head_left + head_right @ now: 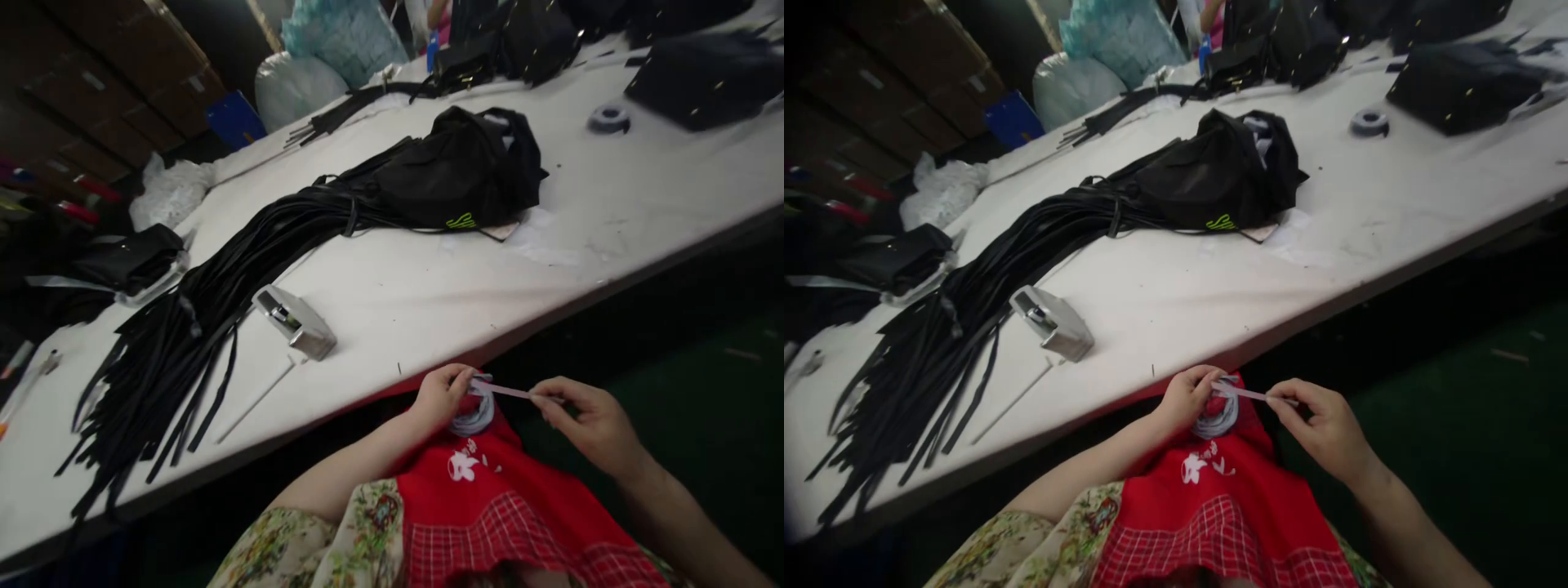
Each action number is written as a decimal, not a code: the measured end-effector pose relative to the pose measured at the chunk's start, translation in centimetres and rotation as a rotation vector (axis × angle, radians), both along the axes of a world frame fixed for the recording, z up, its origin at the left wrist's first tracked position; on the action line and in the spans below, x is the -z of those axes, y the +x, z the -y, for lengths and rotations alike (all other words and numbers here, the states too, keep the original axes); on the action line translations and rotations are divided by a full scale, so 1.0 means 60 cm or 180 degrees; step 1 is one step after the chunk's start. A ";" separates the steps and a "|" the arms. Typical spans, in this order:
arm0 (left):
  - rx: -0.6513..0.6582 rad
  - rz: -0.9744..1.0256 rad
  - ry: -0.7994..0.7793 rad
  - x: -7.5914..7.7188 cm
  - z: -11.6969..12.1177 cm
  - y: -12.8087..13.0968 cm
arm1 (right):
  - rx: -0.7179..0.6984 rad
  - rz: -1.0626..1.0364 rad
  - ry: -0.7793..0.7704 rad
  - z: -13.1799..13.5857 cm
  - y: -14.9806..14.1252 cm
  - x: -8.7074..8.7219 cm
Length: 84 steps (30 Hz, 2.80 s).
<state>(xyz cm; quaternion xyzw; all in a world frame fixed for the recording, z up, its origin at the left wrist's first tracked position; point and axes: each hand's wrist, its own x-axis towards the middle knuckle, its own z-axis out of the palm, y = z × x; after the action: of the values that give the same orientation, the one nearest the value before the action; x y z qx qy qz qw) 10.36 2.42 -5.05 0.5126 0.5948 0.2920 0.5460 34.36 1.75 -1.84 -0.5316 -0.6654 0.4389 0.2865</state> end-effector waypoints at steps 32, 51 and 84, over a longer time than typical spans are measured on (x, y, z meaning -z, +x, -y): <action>0.0968 0.0404 0.0715 -0.081 0.128 -0.124 | -0.0376 0.0146 0.0046 0.026 -0.225 -0.003; 0.0283 0.1301 -0.1306 -0.006 0.099 -0.132 | -0.1396 0.0508 0.1473 0.092 -0.167 -0.012; 0.0848 -0.0299 0.0835 -0.072 0.139 -0.137 | -0.0515 -0.1290 -0.2391 0.051 -0.224 0.047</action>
<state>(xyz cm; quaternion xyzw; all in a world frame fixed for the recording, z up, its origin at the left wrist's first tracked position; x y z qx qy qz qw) 2.13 -5.89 -0.70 0.6667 0.5033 0.2680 0.4800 20.90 -1.29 -4.67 -0.4482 -0.4293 0.7671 0.1627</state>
